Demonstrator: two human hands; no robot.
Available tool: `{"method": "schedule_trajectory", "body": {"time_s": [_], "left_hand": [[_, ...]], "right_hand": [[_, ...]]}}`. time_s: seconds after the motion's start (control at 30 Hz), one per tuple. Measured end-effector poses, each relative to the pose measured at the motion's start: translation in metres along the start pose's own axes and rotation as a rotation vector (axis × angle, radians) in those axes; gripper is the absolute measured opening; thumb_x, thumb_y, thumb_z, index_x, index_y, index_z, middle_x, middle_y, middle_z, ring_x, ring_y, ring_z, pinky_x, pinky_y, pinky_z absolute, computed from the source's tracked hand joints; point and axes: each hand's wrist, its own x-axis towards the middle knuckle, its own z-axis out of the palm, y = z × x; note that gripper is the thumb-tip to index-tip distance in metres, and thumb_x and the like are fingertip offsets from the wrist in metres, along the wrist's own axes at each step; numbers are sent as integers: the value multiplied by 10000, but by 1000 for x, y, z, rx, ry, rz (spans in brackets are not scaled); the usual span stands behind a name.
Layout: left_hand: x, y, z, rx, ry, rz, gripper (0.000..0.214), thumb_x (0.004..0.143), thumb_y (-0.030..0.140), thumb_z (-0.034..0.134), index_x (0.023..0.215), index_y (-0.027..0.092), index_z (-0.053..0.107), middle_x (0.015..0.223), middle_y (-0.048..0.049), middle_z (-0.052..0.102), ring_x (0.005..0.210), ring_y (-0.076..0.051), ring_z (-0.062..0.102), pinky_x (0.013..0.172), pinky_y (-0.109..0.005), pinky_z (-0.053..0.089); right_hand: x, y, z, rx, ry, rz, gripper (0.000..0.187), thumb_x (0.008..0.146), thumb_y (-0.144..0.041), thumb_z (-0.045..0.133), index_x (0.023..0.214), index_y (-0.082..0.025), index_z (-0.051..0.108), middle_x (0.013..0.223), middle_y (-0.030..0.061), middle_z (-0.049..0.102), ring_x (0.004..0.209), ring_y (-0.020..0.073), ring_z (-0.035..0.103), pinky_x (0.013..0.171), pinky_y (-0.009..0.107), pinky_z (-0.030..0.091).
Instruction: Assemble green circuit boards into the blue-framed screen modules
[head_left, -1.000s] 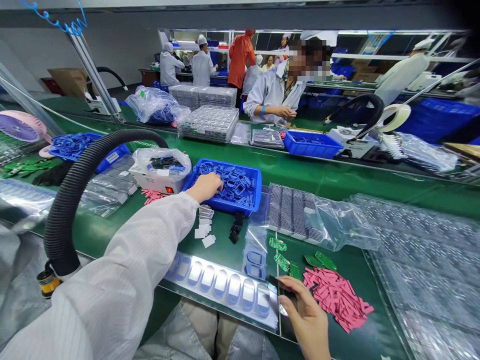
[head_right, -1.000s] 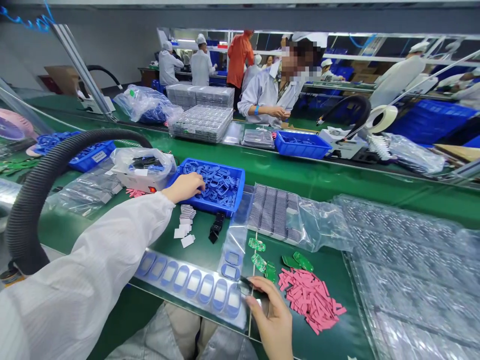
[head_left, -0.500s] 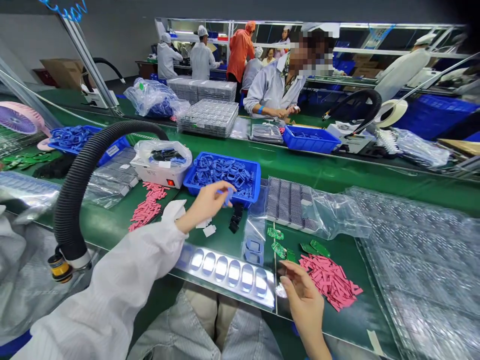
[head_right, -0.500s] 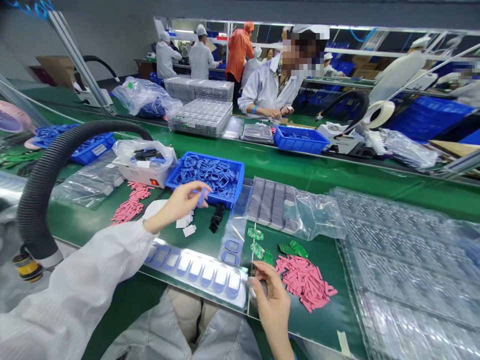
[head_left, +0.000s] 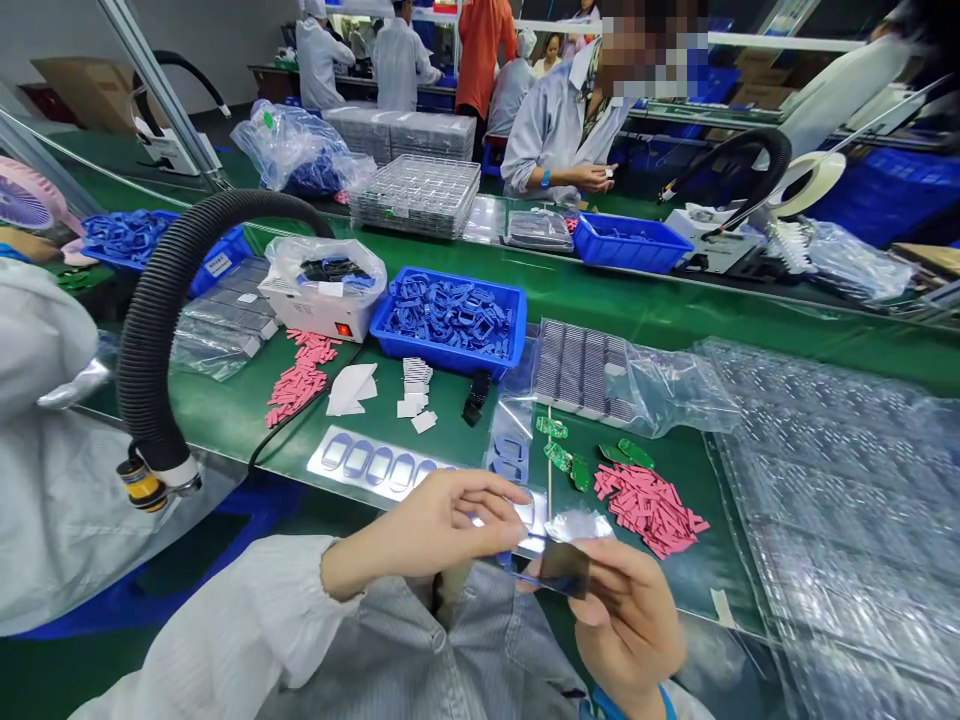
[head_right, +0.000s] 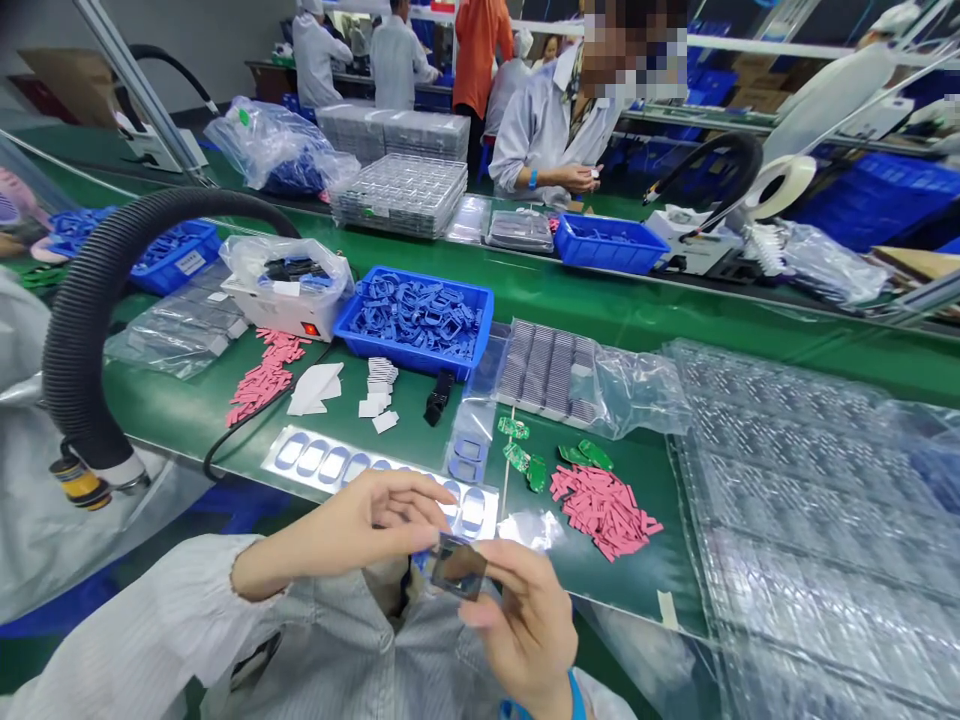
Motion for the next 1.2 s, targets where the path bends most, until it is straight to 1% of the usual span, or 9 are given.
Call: {"method": "schedule_trajectory", "body": {"time_s": [0.07, 0.23, 0.3, 0.4, 0.5, 0.67, 0.8, 1.03, 1.2], "left_hand": [[-6, -7, -2, -175, -95, -72, 274, 746, 414, 663, 891, 184, 694, 696, 0, 647, 602, -107, 591, 577, -213, 477], [-18, -30, 12, -547, -199, -152, 414, 654, 566, 684, 686, 153, 684, 624, 37, 552, 471, -34, 447, 476, -161, 370], [-21, -36, 19, -679, -187, -118, 406, 619, 548, 723, 658, 145, 686, 676, 22, 571, 547, -44, 490, 535, -158, 392], [-25, -41, 25, -804, -170, -50, 401, 629, 529, 729, 728, 141, 711, 834, -34, 643, 766, -104, 591, 746, -204, 445], [-27, -44, 27, -881, -163, -21, 422, 658, 522, 710, 826, 136, 713, 899, -76, 683, 865, -152, 632, 813, -250, 465], [-27, -49, 31, -992, -95, 24, 426, 602, 506, 756, 787, 145, 625, 894, -73, 685, 810, -167, 669, 735, -254, 511], [-26, -50, 36, -1055, -116, 50, 489, 589, 505, 760, 887, 158, 589, 828, -49, 676, 797, -174, 681, 665, -218, 508], [-28, -50, 36, -1169, -95, 39, 458, 605, 449, 776, 906, 149, 604, 869, -55, 702, 836, -157, 683, 746, -230, 521], [-28, -56, 38, -1126, -89, 58, 458, 661, 469, 730, 994, 175, 615, 871, -66, 708, 851, -171, 681, 727, -236, 520]], "right_hand": [[-8, -3, 1, -6, 66, -21, 293, 842, -374, 587, 1102, -246, 549, 819, 62, 703, 644, 229, 710, 514, 310, 600], [-9, -22, 6, 103, -81, -31, 275, 885, -390, 508, 1129, -262, 514, 778, 40, 671, 651, 204, 701, 517, 296, 601], [-4, -27, 5, 86, -106, -38, 281, 886, -393, 505, 1127, -248, 528, 787, 45, 663, 673, 193, 694, 546, 295, 599], [8, -30, -1, -42, -165, -106, 274, 855, -364, 572, 1089, -221, 581, 887, 79, 665, 798, 207, 672, 624, 318, 585], [19, -32, -6, -203, -235, -194, 261, 831, -317, 618, 1069, -211, 618, 1030, 104, 631, 904, 220, 632, 687, 333, 560], [28, -36, -3, -314, -323, -238, 244, 833, -293, 613, 1062, -208, 621, 1085, 97, 607, 942, 222, 596, 723, 341, 524], [30, -39, 1, -346, -392, -263, 258, 854, -312, 582, 1092, -213, 600, 1097, 89, 607, 979, 217, 580, 774, 346, 510], [25, -38, -1, -394, -459, -162, 578, 817, -424, 605, 1315, -182, 440, 1254, 128, 539, 1152, 252, 510, 936, 389, 446], [29, -38, 0, -451, -484, -219, 307, 844, -269, 603, 1145, -215, 571, 1176, 92, 583, 1089, 227, 536, 911, 371, 450]]}}
